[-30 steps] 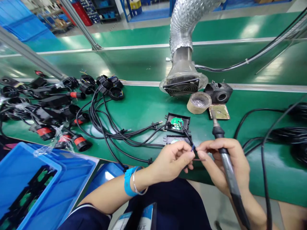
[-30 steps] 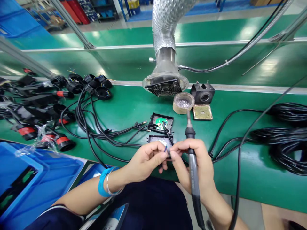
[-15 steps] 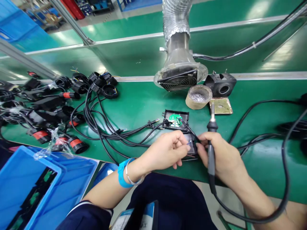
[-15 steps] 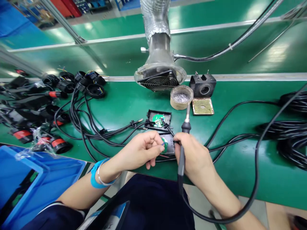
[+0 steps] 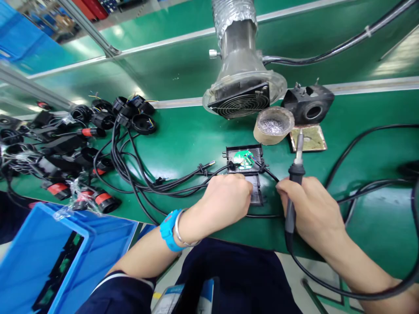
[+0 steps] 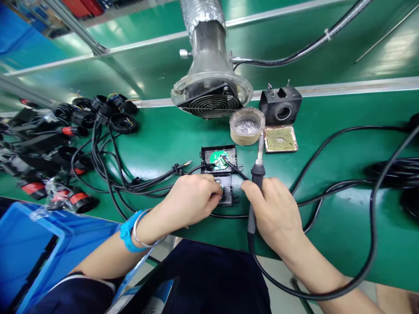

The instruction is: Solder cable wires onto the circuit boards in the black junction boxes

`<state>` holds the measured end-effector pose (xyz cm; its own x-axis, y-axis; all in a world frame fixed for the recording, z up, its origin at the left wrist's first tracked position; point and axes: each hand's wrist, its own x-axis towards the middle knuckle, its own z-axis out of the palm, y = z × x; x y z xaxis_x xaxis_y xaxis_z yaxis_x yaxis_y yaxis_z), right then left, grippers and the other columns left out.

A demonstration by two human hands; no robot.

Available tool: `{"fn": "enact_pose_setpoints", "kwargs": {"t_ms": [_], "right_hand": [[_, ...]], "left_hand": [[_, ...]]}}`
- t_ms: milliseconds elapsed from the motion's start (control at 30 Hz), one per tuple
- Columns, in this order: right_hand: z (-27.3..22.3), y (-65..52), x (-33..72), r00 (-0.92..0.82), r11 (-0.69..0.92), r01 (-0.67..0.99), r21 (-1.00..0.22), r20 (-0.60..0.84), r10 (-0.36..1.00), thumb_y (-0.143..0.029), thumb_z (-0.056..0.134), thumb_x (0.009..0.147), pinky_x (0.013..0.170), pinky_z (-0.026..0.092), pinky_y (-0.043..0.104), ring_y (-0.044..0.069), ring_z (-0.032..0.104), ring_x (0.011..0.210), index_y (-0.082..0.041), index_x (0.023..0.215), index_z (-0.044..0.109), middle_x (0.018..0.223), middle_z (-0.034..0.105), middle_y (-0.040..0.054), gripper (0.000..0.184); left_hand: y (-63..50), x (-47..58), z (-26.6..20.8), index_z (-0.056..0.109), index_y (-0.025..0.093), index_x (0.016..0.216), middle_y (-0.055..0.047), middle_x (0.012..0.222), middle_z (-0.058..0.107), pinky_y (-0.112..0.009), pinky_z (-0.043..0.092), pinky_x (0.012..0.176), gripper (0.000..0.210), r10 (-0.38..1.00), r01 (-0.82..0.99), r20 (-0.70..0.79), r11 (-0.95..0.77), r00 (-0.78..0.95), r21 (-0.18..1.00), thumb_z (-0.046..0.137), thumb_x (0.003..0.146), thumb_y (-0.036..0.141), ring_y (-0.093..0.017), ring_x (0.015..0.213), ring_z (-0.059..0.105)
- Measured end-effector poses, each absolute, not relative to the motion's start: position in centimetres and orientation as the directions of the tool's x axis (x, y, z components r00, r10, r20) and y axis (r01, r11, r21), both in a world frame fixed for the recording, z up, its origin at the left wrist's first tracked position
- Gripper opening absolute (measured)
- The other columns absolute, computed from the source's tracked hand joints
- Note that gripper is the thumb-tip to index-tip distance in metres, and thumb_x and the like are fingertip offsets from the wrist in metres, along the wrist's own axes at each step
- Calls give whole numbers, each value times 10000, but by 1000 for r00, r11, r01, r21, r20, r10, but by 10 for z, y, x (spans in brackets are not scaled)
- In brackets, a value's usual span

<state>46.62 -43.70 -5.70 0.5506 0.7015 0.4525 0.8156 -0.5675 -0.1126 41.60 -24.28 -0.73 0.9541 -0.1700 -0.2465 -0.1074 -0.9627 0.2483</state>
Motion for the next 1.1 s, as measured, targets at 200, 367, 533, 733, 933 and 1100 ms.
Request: {"fn": "enact_pose_setpoints", "kwargs": {"t_ms": [200, 367, 533, 733, 933, 1100], "right_hand": [[-57, -409, 445, 609, -535, 788, -306, 518, 601, -199, 552, 892, 653, 392, 265, 149, 551, 722, -186, 990, 524, 798, 591, 20, 103], [-56, -401, 443, 675, -617, 730, -295, 454, 581, -208, 491, 909, 583, 355, 262, 152, 529, 666, -188, 1004, 529, 746, 544, 10, 104], [-57, -412, 446, 689, -592, 722, -357, 452, 567, -182, 491, 906, 579, 371, 250, 146, 570, 696, -178, 1008, 521, 830, 592, 29, 106], [-57, -417, 447, 676, -558, 737, -382, 444, 589, -128, 500, 894, 599, 404, 246, 158, 611, 768, -180, 1026, 516, 923, 622, 55, 142], [-57, -419, 447, 682, -550, 731, -403, 434, 588, -97, 507, 876, 623, 437, 244, 167, 635, 835, -175, 1023, 517, 976, 641, 65, 167], [-60, -420, 445, 701, -566, 714, -413, 418, 578, -98, 533, 864, 627, 447, 236, 155, 638, 829, -187, 1040, 521, 1006, 649, 56, 197]], "left_hand": [[-231, 413, -4, 641, 206, 751, -8, 719, 642, -344, 375, 700, 153, -188, -144, -142, -950, 972, 277, 536, 861, 224, -208, 793, 558], [-223, 415, -4, 658, 215, 735, -4, 670, 633, -366, 344, 739, 135, -202, -139, -170, -937, 965, 322, 572, 840, 214, -209, 810, 529], [-227, 429, -10, 667, 197, 785, -31, 664, 632, -338, 366, 699, 133, -318, -256, -142, -906, 938, 338, 543, 823, 169, -205, 748, 526], [-229, 447, -16, 661, 174, 743, -44, 625, 600, -330, 417, 713, 147, -391, -333, -114, -879, 913, 342, 533, 786, 116, -205, 702, 530], [-226, 441, -10, 636, 140, 682, -67, 650, 622, -365, 448, 765, 187, -475, -398, -275, -869, 836, 293, 504, 809, 105, -209, 699, 571], [-222, 428, 9, 650, 140, 891, -36, 843, 689, -314, 470, 778, 197, -426, -309, -158, -822, 891, 478, 481, 829, 58, -172, 787, 624]]}}
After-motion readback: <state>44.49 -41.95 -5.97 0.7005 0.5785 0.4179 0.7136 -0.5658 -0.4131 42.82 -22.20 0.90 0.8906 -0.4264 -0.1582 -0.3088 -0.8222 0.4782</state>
